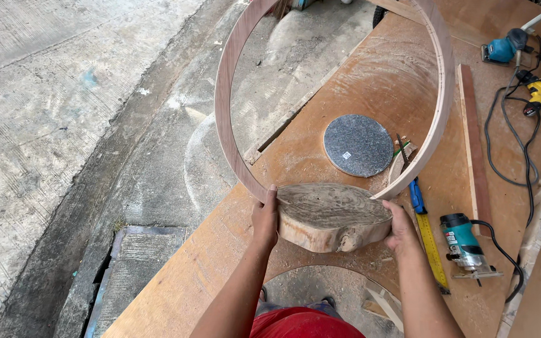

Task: The person positions a circular wooden frame over a round wooden base on a workbench, then removes the frame to inspect the base. They place the frame back over the base and lift it again, repeating the alignment check without fastening the parts.

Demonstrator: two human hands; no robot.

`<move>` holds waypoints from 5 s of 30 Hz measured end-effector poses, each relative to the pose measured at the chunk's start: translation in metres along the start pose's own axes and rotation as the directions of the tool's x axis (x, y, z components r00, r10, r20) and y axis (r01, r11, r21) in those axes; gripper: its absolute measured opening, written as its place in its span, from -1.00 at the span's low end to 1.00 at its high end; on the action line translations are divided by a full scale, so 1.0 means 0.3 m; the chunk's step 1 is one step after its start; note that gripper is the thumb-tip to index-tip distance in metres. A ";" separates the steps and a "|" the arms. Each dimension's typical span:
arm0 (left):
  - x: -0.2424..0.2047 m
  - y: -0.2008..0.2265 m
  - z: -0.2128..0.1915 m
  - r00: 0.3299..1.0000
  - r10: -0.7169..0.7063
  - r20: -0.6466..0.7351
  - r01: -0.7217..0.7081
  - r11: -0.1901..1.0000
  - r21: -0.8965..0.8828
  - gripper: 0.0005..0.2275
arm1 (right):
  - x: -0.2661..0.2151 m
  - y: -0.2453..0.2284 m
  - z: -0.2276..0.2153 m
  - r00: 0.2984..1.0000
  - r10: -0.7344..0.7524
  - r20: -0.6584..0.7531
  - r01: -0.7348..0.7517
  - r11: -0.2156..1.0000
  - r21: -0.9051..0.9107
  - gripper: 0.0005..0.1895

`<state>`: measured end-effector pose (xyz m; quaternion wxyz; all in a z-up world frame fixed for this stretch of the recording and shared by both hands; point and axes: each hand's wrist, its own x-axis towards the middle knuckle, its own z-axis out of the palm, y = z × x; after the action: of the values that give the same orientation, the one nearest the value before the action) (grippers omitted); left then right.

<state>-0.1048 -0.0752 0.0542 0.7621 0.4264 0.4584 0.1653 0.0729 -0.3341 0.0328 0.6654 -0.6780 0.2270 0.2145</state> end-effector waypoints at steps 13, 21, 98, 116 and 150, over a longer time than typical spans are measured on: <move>0.001 -0.109 0.031 0.986 -0.162 -0.030 0.165 0.967 0.194 -0.31 | -0.077 0.146 -0.044 0.993 -0.036 -0.109 0.054 0.984 0.168 -0.36; -0.023 -0.085 0.043 0.989 -0.140 -0.051 0.144 0.985 0.096 -0.38 | 0.077 0.231 -0.102 1.000 -0.014 0.009 0.012 0.979 0.203 -0.50; 0.230 -0.262 -0.059 0.994 -0.107 0.038 0.093 0.960 0.263 -0.32 | -0.134 0.284 0.049 0.982 -0.182 -0.058 0.178 0.981 -0.078 -0.24; 0.165 -0.301 -0.104 0.988 0.146 0.050 -0.151 0.844 0.515 -0.36 | -0.262 0.341 -0.094 0.981 -0.187 -0.053 0.170 0.957 -0.234 -0.59; 0.058 -0.263 -0.261 0.977 -0.003 0.215 -0.135 0.770 0.623 -0.62 | -0.639 -0.575 -0.107 0.259 -0.741 0.619 -0.183 0.592 0.785 -0.49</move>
<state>-0.1724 -0.0709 -0.0358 0.6101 0.6886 0.3915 -0.0166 0.0205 -0.3599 0.2860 0.9021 -0.1184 -0.2782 0.3079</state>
